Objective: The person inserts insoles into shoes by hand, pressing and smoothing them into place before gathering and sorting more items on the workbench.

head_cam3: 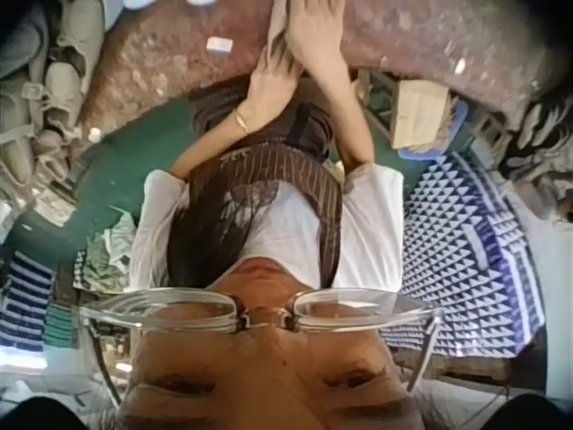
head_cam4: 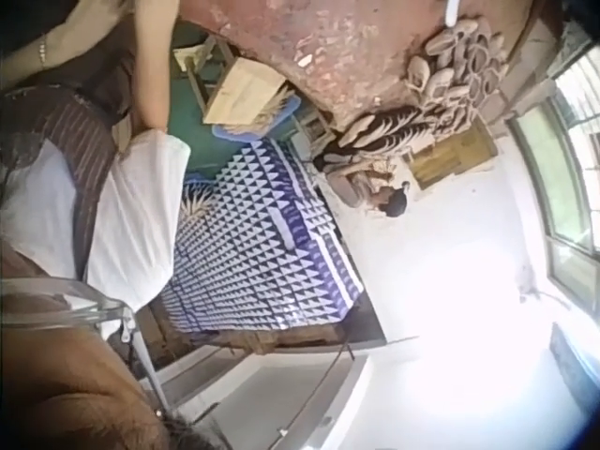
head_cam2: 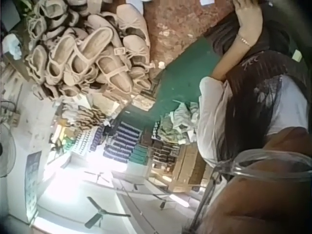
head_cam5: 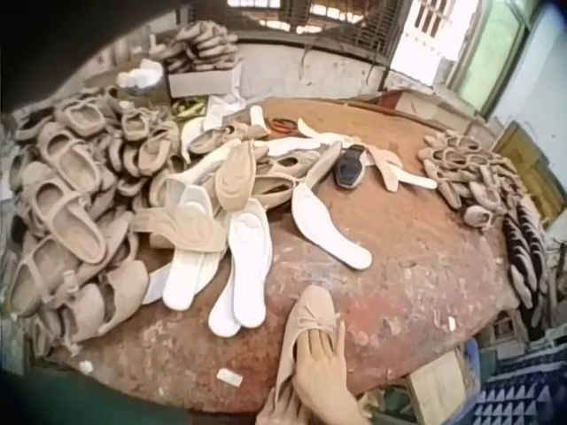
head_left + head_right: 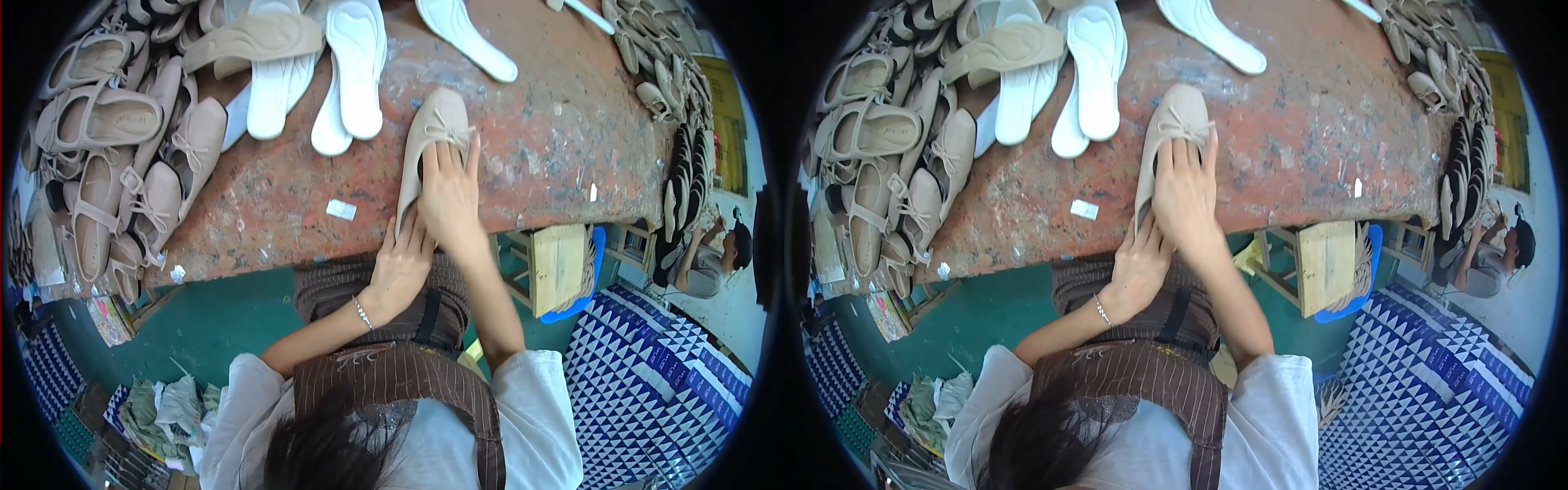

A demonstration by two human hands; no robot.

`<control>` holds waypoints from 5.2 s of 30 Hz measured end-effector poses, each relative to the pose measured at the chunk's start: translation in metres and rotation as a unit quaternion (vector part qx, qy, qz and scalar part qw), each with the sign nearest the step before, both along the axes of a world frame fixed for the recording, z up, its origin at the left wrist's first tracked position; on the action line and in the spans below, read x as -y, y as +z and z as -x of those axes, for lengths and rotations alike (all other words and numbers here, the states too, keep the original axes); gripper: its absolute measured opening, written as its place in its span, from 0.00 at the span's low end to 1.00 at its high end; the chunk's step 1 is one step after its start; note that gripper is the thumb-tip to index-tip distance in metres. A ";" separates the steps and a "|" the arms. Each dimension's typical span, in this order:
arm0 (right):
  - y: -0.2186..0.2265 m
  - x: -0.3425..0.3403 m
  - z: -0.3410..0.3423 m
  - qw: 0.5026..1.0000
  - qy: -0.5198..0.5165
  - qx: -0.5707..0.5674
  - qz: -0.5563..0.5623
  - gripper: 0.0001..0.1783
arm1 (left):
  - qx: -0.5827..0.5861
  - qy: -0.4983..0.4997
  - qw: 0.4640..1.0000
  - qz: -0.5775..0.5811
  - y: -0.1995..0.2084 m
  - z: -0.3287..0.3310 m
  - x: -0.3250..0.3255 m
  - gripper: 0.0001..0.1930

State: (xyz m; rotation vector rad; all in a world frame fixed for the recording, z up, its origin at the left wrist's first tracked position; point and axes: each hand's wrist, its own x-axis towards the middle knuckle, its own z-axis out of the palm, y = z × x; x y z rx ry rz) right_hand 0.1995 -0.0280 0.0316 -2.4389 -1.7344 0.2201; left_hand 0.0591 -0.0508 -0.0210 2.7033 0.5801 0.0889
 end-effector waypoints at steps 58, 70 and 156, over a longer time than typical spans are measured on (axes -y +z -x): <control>0.049 0.082 -0.113 0.719 -0.267 -0.536 -0.353 0.33 | 0.244 0.056 0.956 0.151 0.143 0.010 -0.153 0.12; 0.015 0.054 -0.026 0.964 0.119 -0.158 -0.180 0.15 | 0.164 0.415 0.882 0.147 0.036 0.051 -0.073 0.30; -0.021 -0.023 0.021 1.000 -0.002 0.001 -0.014 0.18 | 0.021 0.051 0.997 0.050 0.001 0.016 -0.010 0.24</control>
